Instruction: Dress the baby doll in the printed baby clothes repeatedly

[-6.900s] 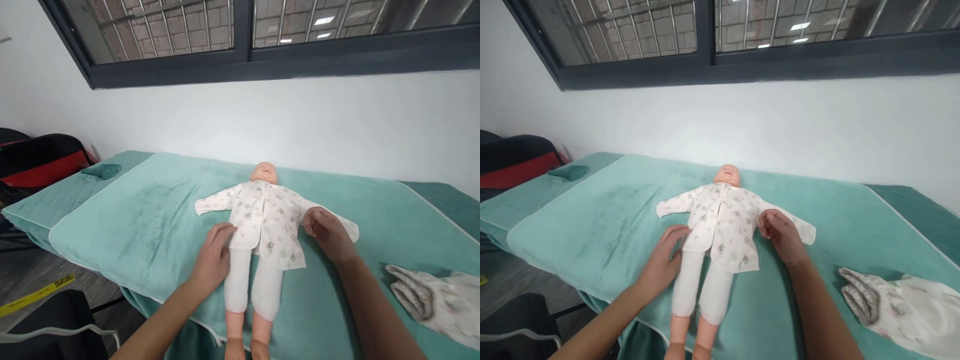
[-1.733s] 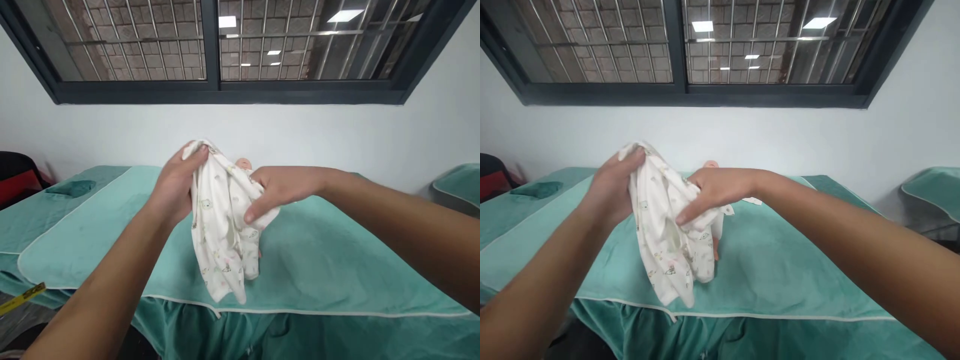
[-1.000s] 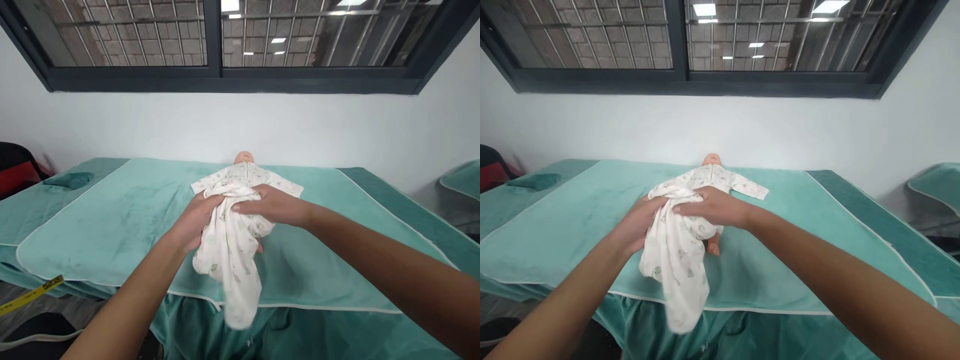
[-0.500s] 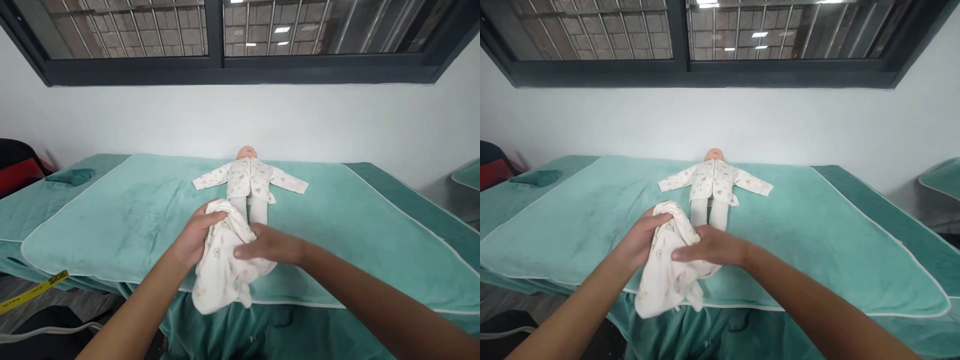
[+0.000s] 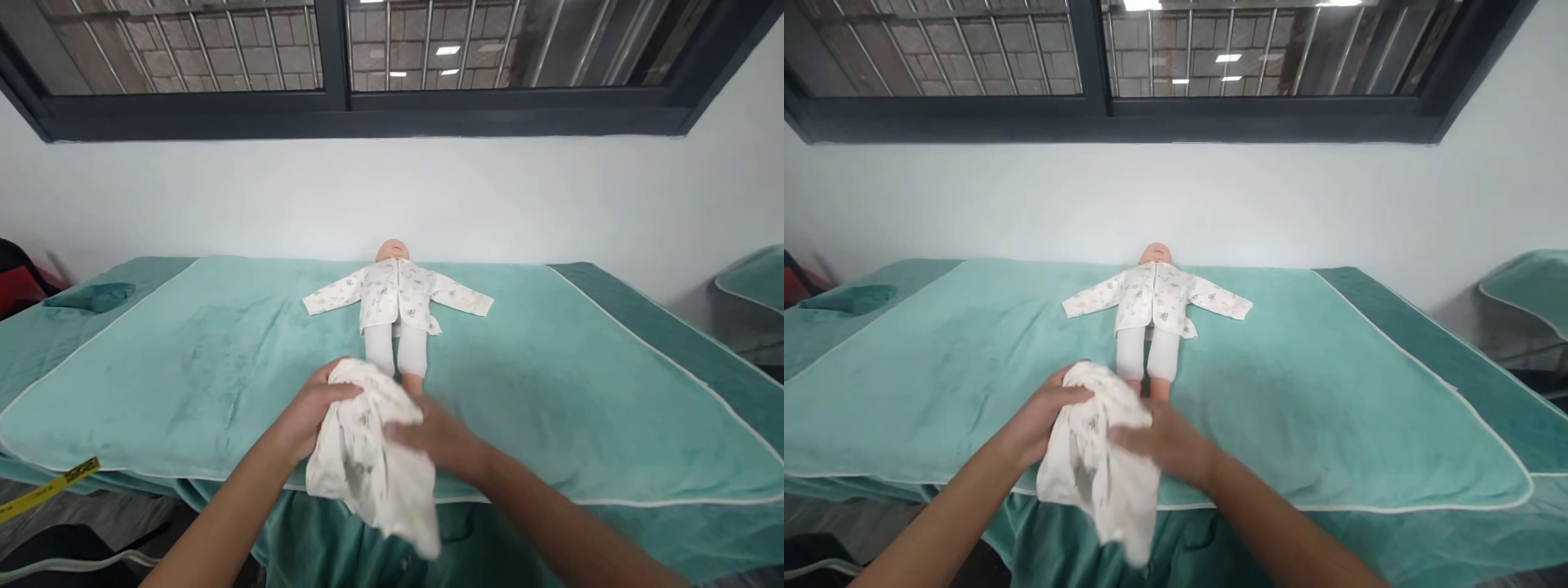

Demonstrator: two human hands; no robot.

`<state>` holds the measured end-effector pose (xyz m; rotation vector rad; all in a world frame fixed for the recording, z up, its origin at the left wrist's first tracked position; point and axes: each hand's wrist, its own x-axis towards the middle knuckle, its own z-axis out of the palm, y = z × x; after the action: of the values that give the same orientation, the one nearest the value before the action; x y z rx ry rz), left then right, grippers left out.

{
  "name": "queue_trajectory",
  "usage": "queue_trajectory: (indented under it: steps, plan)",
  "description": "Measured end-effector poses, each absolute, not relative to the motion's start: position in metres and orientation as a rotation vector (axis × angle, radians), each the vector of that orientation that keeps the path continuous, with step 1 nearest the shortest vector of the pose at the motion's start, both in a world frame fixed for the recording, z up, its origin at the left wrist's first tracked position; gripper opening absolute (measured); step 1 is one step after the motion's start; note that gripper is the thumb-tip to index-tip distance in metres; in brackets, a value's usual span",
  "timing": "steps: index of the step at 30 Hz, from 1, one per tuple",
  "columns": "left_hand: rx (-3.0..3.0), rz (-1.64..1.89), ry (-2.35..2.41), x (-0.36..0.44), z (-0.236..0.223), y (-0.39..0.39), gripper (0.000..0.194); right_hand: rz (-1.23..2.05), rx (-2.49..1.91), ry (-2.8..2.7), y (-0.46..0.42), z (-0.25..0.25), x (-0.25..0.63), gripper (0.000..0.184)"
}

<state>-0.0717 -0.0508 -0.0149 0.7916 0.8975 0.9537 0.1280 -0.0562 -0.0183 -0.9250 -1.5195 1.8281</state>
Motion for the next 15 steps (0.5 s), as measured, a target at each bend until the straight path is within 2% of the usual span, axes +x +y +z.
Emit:
queue_trajectory:
  steps: [3, 5, 11, 15]
  plan:
    - [0.898, 0.790, 0.994, -0.070, -0.021, -0.057, 0.024, 1.930, -0.940, -1.661, -0.074, -0.035, 0.138, 0.044]
    - [1.037, 0.713, 1.083, -0.067, -0.019, -0.061, 0.021, 1.911, -1.037, -1.558, -0.080, -0.045, 0.147, 0.040]
    - [1.655, 0.656, 1.333, -0.041, -0.009, -0.044, 0.005, 1.297, -1.403, -1.371, -0.066, -0.064, 0.159, 0.022]
    - [2.000, 0.510, 1.472, -0.022, -0.018, -0.023, 0.004, 1.175, -1.477, -1.284, -0.050, -0.073, 0.156, 0.024]
